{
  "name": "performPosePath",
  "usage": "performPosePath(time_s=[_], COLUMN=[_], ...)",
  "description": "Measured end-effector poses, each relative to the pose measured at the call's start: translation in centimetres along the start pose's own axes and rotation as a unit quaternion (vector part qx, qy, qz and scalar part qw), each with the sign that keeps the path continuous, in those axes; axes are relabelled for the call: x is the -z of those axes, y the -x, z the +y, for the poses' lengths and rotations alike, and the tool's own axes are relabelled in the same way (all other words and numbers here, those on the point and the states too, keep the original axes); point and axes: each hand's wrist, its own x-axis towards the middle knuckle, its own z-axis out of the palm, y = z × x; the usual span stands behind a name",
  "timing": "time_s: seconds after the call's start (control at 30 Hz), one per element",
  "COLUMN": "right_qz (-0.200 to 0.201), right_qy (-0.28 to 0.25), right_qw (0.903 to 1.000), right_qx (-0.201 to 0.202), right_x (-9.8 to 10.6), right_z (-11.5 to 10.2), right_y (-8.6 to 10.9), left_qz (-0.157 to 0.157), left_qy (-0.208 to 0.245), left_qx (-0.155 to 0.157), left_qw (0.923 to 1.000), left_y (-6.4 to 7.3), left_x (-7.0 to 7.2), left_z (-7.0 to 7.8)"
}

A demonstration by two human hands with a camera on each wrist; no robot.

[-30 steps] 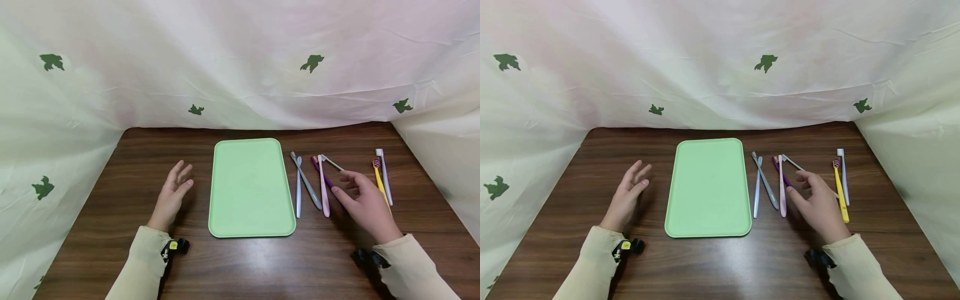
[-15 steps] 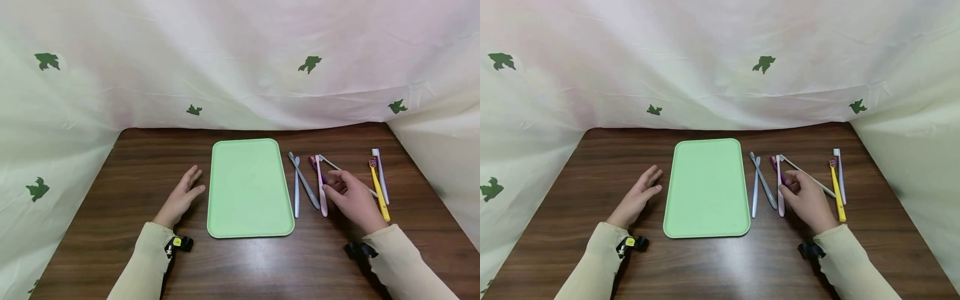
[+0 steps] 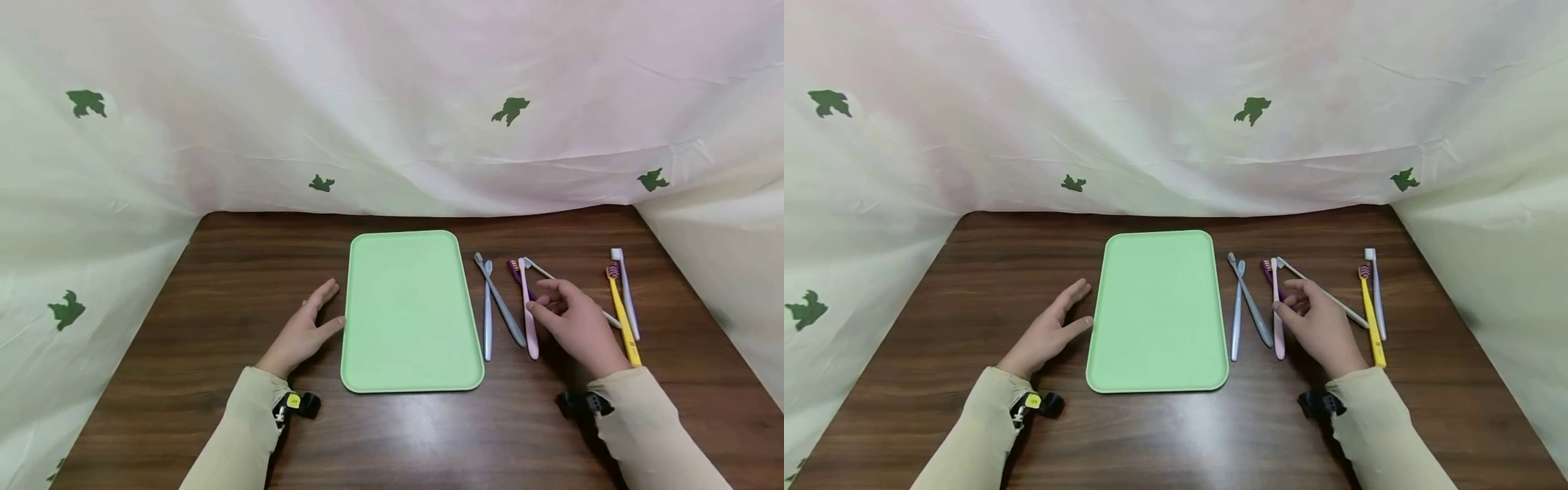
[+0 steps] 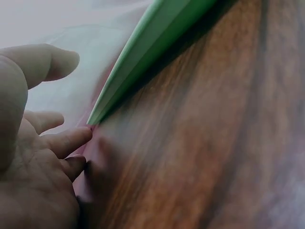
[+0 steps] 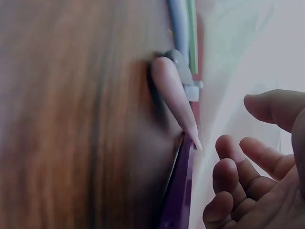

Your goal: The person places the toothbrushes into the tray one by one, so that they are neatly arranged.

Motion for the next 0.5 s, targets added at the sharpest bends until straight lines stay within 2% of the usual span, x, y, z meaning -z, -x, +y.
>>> performPosePath(time_s=[0.1, 0.2, 0.5], right_qz=[0.000, -0.004, -0.011], right_qy=[-0.008, -0.009, -0.006], right_qw=[0.9998, 0.9998, 0.9998], right_qx=[-0.019, -0.020, 0.014], right_x=[0.0, -0.3, -0.4], right_z=[0.2, 0.4, 1.8], right_y=[0.1, 0.1, -0.4], left_qz=[-0.007, -0.008, -0.015], left_qy=[-0.015, -0.031, -0.052], left_qx=[-0.011, -0.013, -0.007], left_qw=[0.9998, 0.9994, 0.9985], left_y=[0.0, -0.1, 0.1], left_x=[-0.1, -0.1, -0.3], left_z=[0.0, 0.1, 0.2])
